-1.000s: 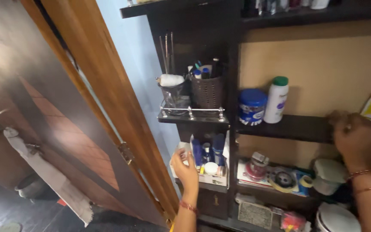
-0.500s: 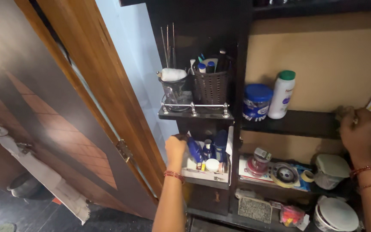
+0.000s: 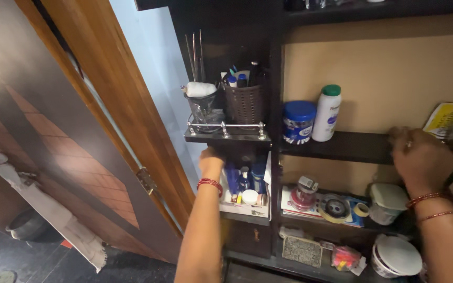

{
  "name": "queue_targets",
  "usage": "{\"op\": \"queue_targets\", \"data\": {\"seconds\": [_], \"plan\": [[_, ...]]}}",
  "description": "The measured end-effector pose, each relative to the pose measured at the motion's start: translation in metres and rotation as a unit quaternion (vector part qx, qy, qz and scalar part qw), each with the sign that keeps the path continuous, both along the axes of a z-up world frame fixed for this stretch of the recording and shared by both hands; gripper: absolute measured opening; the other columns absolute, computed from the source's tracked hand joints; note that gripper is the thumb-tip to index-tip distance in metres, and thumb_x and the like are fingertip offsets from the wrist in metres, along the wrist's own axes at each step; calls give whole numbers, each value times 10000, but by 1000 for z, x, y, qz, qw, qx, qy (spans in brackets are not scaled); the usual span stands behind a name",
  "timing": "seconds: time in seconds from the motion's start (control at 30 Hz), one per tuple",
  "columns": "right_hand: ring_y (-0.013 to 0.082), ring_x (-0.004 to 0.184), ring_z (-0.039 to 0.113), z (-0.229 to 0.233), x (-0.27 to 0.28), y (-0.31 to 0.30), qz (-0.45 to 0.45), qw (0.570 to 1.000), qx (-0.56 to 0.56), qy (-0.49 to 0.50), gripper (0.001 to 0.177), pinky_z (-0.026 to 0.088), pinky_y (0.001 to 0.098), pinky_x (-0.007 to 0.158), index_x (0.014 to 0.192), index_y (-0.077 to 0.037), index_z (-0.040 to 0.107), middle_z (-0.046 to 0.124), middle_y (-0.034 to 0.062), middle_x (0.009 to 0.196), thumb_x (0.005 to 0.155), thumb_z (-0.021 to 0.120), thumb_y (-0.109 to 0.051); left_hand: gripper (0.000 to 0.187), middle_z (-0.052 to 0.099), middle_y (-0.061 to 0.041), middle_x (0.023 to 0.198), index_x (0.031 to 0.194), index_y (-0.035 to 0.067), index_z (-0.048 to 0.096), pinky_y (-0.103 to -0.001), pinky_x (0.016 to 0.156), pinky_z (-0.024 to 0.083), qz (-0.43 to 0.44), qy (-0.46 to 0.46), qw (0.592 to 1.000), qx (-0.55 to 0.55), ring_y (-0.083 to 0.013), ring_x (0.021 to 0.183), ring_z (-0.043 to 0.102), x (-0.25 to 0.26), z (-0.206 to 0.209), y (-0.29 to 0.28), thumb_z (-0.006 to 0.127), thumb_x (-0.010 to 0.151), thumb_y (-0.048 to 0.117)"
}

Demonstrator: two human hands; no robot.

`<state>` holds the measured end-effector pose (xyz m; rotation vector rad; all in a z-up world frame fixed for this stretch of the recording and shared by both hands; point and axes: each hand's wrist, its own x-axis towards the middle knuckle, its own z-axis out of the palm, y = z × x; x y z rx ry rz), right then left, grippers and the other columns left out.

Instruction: The person wipes a dark wooden shelf with a cloth, then picks up various bottles, jars, and boxes from a lower shelf and places them on the cleaned shelf. The person also wipes a white box and places it on the shelf. The task involves cleaning and organizing personal care items.

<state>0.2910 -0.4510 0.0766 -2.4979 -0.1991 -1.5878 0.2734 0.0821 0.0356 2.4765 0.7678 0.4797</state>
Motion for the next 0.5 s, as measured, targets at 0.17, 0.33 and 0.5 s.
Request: {"op": "queue_targets", "data": {"seconds": [0.17,0.33,0.5], "plan": [[299,744,675,0,0,0,2,1000,6,-3,363,531,392,695,865,-106,705,679,107,812,1100,519,-310,214,737,-222,983,979,41,769,-488,854,567,32,-142,986,77,-427,965,707,-86,49,-19,699,863,207],[317,799,673,-3,2,2,27,999,25,-11,333,529,407,738,887,-96,676,688,109,873,1118,536,-291,182,761,-153,886,999,13,754,-364,713,576,33,-375,926,-29,-233,809,769,-213,82,-64,706,911,166],[275,814,666,21,-36,27,184,963,195,-34,277,529,390,721,935,-56,637,686,108,913,1157,614,-219,127,745,-127,972,1000,-65,708,-284,713,642,-111,-485,797,-342,-167,836,750,-242,28,-135,690,908,22]]}}
